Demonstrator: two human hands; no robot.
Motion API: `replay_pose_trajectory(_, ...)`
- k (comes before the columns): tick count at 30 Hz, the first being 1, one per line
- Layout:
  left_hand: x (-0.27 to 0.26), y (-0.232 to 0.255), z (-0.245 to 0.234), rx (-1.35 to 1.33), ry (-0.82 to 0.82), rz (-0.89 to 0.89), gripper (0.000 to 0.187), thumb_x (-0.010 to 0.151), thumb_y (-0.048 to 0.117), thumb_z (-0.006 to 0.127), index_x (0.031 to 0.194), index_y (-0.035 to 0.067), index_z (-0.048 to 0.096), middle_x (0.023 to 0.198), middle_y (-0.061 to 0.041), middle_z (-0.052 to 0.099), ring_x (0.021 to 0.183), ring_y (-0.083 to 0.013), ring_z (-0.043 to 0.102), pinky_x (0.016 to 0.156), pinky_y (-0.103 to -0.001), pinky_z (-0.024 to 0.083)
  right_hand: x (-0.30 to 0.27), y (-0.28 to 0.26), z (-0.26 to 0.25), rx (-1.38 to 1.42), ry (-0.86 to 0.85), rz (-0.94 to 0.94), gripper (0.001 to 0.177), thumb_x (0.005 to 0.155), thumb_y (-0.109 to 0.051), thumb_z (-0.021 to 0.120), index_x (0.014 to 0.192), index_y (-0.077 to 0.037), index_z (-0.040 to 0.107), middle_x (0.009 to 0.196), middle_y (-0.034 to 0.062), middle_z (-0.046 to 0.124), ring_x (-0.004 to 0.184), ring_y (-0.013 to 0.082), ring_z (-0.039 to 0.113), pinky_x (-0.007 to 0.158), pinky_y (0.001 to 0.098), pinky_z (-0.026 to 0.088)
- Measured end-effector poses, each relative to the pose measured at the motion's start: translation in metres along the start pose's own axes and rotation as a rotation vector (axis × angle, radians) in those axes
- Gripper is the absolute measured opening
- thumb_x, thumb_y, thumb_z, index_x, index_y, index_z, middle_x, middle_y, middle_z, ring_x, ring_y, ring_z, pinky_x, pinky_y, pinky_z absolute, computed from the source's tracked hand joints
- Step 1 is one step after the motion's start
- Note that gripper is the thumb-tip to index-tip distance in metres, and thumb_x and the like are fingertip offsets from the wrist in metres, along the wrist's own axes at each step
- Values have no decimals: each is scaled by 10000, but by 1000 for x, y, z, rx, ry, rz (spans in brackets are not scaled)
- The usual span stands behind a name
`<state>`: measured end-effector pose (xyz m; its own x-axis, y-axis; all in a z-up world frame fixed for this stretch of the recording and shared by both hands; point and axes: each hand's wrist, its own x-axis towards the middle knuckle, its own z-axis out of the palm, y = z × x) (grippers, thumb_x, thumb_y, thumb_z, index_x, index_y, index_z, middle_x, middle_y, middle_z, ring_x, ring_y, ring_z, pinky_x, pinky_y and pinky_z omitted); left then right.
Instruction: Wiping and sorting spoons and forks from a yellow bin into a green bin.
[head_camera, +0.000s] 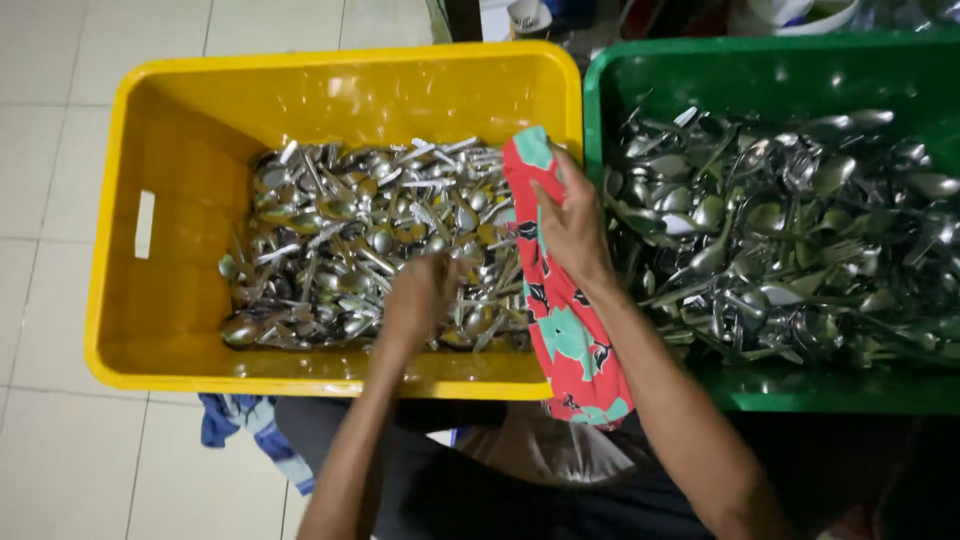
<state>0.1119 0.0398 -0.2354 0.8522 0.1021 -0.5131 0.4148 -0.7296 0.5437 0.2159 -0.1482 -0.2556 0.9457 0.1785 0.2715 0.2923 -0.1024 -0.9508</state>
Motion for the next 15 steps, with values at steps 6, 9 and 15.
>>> replay_pose_trajectory(6, 192, -126, 71, 182, 380, -289, 458, 936, 454, 668, 1022, 5, 642, 903, -225, 710, 912, -412, 736, 754, -535, 586, 4, -20, 13, -263, -78, -55, 374, 1004, -190, 644, 1354, -70, 589, 1133, 154, 677, 1109, 325, 663, 960, 464, 508)
replay_pose_trajectory(9, 239, -154, 115, 826, 1442, -50, 262, 799, 287, 445, 626, 120, 549, 525, 32, 356, 387, -167, 477, 345, -285, 421, 2, -10, 15, -247, -54, 10, 396, 1040, -357, 557, 1348, -110, 580, 1130, 149, 675, 1103, 327, 660, 949, 454, 498)
replay_pose_trajectory(15, 250, -142, 95, 161, 483, -484, 351, 1042, 277, 399, 1254, -3, 383, 1086, -163, 700, 1057, -378, 710, 899, -580, 562, 8, -36, 13, -309, -107, 29, 388, 1066, -238, 451, 1347, -12, 594, 1256, 266, 652, 1201, 439, 599, 996, 509, 485)
